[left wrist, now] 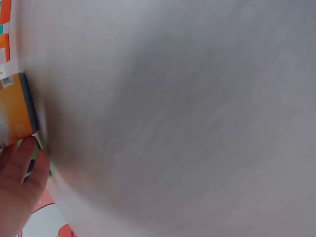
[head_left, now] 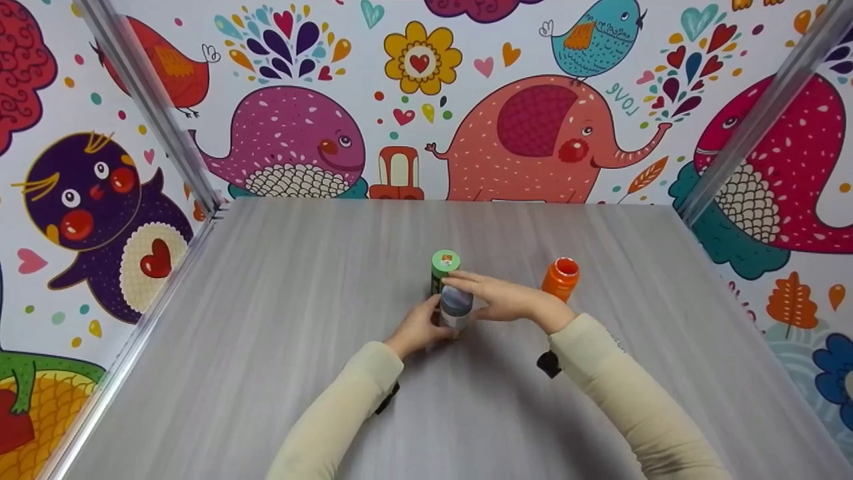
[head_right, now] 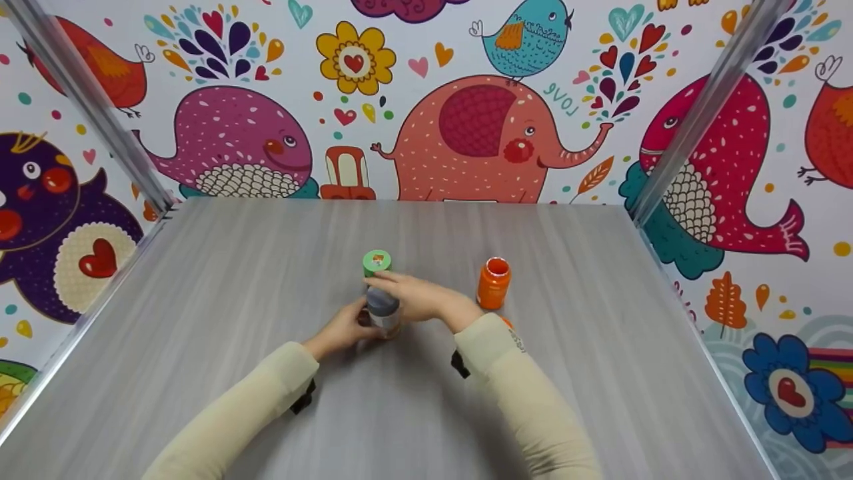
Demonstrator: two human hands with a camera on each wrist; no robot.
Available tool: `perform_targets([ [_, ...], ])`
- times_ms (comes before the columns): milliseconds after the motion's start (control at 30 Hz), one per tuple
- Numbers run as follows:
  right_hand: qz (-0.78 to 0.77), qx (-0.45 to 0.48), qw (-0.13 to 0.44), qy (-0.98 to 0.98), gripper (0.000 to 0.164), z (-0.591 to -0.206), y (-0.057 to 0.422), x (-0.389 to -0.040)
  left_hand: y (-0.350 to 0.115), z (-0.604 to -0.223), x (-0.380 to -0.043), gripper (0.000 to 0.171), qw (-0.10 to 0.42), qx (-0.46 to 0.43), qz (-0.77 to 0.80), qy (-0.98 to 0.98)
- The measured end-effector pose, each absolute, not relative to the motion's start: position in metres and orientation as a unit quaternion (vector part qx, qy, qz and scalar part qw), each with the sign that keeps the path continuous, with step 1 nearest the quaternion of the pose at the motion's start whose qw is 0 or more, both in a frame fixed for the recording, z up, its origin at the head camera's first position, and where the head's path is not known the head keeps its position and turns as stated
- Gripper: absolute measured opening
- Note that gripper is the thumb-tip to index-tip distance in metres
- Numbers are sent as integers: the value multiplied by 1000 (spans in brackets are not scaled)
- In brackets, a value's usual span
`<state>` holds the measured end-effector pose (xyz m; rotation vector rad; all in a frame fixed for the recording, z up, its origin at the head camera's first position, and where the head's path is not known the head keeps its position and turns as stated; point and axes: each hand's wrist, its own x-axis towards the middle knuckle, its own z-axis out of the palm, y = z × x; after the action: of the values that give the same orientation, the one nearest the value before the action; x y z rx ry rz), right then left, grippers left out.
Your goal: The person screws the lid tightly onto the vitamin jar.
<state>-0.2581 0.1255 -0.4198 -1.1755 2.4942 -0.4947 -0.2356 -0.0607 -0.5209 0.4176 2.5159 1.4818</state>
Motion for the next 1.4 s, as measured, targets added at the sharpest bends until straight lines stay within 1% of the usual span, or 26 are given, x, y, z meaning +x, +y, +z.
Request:
perform_targets([
  [100,-164,-442,193,861,68,-420,129,-260,-61,-521,-235,66,96,144,508,844],
  [233,-158,-446,189,860,62,-422,128,-261,-62,-521,-236,64,100,147,508,843],
  [433,-149,-450,152,867,49,-421,125,-261,-62,-521,-236,64,116,141,514,838],
  [567,-138,-452,114,874,40,-422,122,-260,-62,-522,-236,66,111,140,505,845],
  [667,-133,-450,76,880,37,-425,119,-259,-62,-523,-236,66,100,143,501,848],
  [800,-130,-406,38,904,38,-430,114,-257,-61,-523,-236,65,89,143,497,851],
  [933,-113,-349,2,930,39,-437,108,-252,-61,-523,-236,64,90,141,497,851],
  [1100,-95,-306,-46,946,41,-444,100,-246,-61,-522,-236,61,89,143,495,852],
  [1300,-83,-292,-92,948,47,-447,100,-242,-62,-522,-236,58,87,147,486,857],
  [1400,-96,-295,-86,947,52,-445,103,-243,-63,-522,-236,58,84,152,485,857],
])
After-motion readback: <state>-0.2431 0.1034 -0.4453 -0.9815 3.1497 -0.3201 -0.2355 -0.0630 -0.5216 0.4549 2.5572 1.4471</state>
